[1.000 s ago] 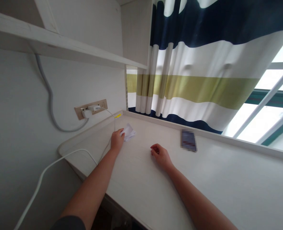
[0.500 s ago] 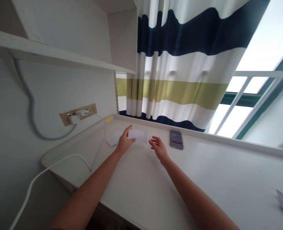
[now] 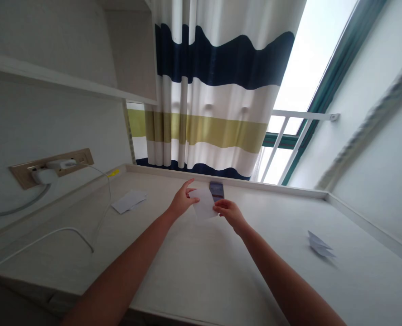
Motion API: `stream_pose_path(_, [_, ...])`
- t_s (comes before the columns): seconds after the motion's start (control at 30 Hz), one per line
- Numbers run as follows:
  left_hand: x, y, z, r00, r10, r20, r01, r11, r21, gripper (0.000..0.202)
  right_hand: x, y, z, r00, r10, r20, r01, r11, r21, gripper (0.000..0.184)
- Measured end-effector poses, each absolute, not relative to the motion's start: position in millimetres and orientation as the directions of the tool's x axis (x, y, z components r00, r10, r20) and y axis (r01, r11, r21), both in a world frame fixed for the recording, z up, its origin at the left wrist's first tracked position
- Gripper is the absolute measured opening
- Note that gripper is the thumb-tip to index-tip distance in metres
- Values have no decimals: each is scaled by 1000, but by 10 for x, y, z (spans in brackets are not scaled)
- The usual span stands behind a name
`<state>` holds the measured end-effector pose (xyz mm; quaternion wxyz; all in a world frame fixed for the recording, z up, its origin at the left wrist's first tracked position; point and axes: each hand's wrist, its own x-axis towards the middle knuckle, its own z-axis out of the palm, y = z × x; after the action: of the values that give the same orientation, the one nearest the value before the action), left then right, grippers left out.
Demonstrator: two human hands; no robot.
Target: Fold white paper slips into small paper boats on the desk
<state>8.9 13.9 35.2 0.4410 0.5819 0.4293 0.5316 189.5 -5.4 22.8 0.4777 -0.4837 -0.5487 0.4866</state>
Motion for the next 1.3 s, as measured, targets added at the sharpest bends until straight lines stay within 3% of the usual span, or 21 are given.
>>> stream_pose_path(0.1, [357, 128, 323, -19, 972, 235, -8, -235, 972, 68, 2051, -156, 223, -28, 1000, -8, 17, -8, -1000, 15])
stream_pose_path(0.2, [602, 64, 265, -32, 992, 120, -8, -120, 993, 57, 2201, -217, 189, 42, 999, -28, -73, -25, -997, 17])
stream_pose_path(0.37, [848, -52, 152, 140, 990, 26, -50, -19, 999, 24, 2398, -268, 152, 72, 997, -31, -144, -21, -989, 20])
stream_pose_path(0.77, [775, -58, -107, 207, 977, 55, 41, -65, 997, 30, 2432, -257, 18, 56, 998, -28, -73, -24, -997, 21])
stream_pose_path(0.93, [732, -20, -182, 180, 975, 133, 84, -149, 985, 28, 2429, -269, 4, 30, 999, -26, -57, -25, -998, 20])
stream_pose_path(1.17, [737, -82, -104, 226, 972, 68, -61, -56, 997, 24, 2453, -323, -29, -17, 1000, -7, -94, -9, -996, 19])
stream_pose_path(1.3, [759, -120, -80, 236, 971, 45, -152, -8, 988, 37, 2456, -357, -35, -40, 999, -12, -173, -19, -985, 25])
